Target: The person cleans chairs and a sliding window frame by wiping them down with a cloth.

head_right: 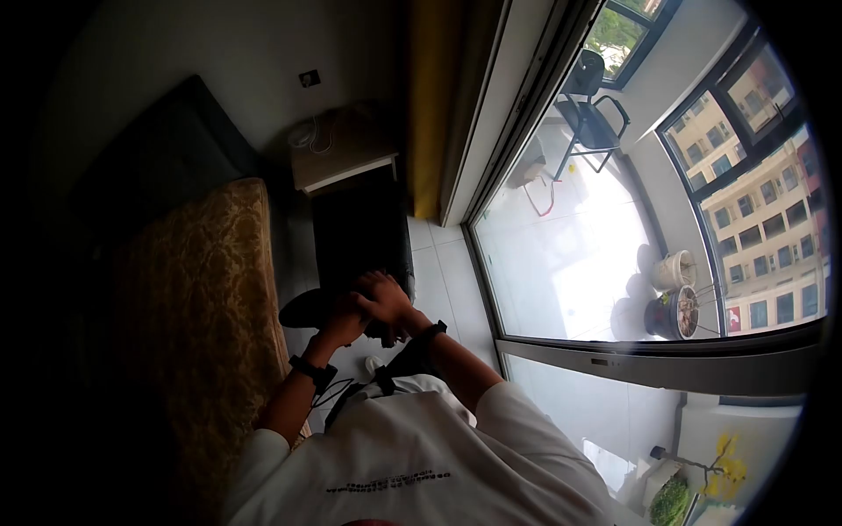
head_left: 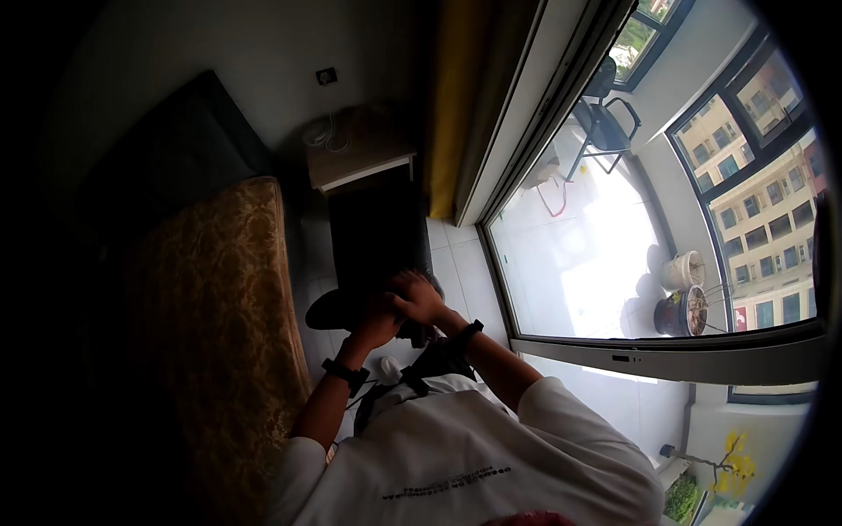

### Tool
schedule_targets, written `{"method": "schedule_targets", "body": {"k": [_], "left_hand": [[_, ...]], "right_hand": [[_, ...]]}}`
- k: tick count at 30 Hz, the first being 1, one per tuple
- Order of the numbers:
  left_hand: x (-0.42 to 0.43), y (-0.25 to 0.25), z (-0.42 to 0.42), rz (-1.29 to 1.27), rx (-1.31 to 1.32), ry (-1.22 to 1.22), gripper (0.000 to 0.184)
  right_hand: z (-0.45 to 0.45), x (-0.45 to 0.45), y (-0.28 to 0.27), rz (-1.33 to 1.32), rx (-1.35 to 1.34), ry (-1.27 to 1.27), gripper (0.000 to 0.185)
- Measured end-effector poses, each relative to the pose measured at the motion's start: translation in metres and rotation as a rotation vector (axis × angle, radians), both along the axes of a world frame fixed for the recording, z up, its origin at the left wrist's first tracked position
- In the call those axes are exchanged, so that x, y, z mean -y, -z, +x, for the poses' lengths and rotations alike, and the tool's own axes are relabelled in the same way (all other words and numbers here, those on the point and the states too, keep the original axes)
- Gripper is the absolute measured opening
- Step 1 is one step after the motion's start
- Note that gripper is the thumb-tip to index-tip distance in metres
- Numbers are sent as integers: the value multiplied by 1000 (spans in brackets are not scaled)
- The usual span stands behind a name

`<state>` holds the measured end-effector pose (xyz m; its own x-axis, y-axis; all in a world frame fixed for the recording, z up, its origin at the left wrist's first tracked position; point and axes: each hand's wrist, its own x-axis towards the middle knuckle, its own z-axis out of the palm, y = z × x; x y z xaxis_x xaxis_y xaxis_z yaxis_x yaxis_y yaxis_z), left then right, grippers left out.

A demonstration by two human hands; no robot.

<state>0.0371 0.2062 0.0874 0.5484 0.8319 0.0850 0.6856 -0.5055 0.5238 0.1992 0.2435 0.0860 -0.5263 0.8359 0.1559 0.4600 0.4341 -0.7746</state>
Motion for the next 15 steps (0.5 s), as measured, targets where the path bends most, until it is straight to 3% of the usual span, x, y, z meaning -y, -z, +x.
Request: {"method": "schedule_targets", "body": {"k": [3, 5, 6, 8, 11, 15], "left_hand": [[-3, 17, 19, 154, -65, -1, 40], [-8, 24, 14, -184, -31, -40, 51], [-4, 18, 9, -193, -43, -23, 51], [7, -6, -3, -150, -220, 20, 58], [16, -16, -17, -61, -325, -21, 69], [14, -17, -18, -53, -365, -79, 73]], "right_hand": [[13, 6, 10, 14, 106, -76, 41], [22, 11, 13, 65, 77, -44, 38], [28, 17, 6, 67, 79, -81, 37], [43, 29, -7, 23, 144, -166, 38], [64, 38, 8, 327, 90, -110, 43], [69, 32, 23, 346, 128, -87, 46]]}}
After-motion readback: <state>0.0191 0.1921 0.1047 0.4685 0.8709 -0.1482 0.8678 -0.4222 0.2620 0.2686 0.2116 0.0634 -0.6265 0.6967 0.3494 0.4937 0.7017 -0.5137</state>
